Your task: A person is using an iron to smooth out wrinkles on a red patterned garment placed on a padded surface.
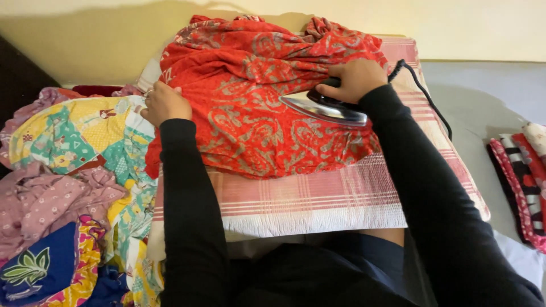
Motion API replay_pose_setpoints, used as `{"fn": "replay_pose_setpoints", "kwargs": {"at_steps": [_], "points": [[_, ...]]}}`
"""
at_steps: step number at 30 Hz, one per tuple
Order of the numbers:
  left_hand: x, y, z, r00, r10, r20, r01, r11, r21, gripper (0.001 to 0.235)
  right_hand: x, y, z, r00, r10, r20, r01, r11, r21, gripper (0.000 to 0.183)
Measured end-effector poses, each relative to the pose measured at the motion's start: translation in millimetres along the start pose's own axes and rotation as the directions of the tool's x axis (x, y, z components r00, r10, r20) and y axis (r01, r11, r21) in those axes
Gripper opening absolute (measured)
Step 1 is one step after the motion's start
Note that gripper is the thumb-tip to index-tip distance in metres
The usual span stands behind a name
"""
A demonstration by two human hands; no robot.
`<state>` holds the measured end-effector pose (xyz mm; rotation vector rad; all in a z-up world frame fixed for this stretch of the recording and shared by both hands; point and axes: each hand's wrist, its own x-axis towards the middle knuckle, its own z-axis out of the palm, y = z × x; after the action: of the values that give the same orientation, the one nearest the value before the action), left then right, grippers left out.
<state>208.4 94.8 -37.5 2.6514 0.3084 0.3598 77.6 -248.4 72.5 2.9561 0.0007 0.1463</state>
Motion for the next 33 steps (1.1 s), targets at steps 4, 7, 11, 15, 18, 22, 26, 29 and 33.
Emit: {"fn": "replay_pose_setpoints", "kwargs": {"at_steps": [4, 7, 11, 15, 18, 22, 26, 29, 33], "points": [[-5.0, 7.2, -10.5, 1.0, -0.006, 0.013, 0.006, 1.0, 0.016, 0.03, 22.0, -30.6, -1.8, 0.994, -0.102, -0.031, 0.103, 0.994, 0.04, 0.047], [-13.1, 16.8, -19.6, 1.0, -0.01, 0.015, 0.01, 0.998, 0.058, 0.029, 27.3, -59.8, -11.0, 0.988, -0.148, -0.053, 0.152, 0.985, 0.078, 0.049], [-4.7, 11.1, -8.7, 0.999, 0.023, 0.028, -0.025, 0.997, 0.078, 0.029, 39.2, -88.0, -7.8, 0.982, -0.177, -0.066, 0.184, 0.974, 0.13, 0.048], [-6.9, 4.7, -2.0, 0.999, 0.037, 0.007, -0.038, 0.995, 0.097, 0.03, 37.5, -88.6, -2.7, 0.989, -0.129, -0.073, 0.139, 0.977, 0.159, 0.047], [-6.6, 3.1, -3.9, 0.999, 0.048, 0.0, -0.048, 0.994, 0.095, 0.03, 26.5, -72.2, -7.2, 0.995, -0.086, -0.048, 0.092, 0.985, 0.146, 0.046], [-3.4, 1.4, -4.6, 0.997, 0.07, -0.029, -0.067, 0.991, 0.118, 0.025, 7.1, -40.7, -20.7, 0.99, 0.064, 0.128, -0.068, 0.997, 0.03, 0.06], [-5.9, 4.2, -10.2, 0.998, 0.067, -0.009, -0.066, 0.993, 0.1, 0.026, -8.8, 17.0, 1.3, 0.992, 0.1, 0.082, -0.098, 0.995, -0.027, 0.059], [-8.3, 5.0, -11.2, 0.996, 0.091, -0.017, -0.089, 0.992, 0.092, 0.023, -19.2, 48.8, 8.6, 0.972, 0.224, 0.07, -0.225, 0.974, 0.016, 0.052], [-26.7, 28.5, -17.8, 0.924, 0.349, -0.156, -0.338, 0.937, 0.091, 0.018, -21.2, 64.4, 14.5, 0.909, 0.411, 0.076, -0.413, 0.91, 0.025, 0.059]]}}
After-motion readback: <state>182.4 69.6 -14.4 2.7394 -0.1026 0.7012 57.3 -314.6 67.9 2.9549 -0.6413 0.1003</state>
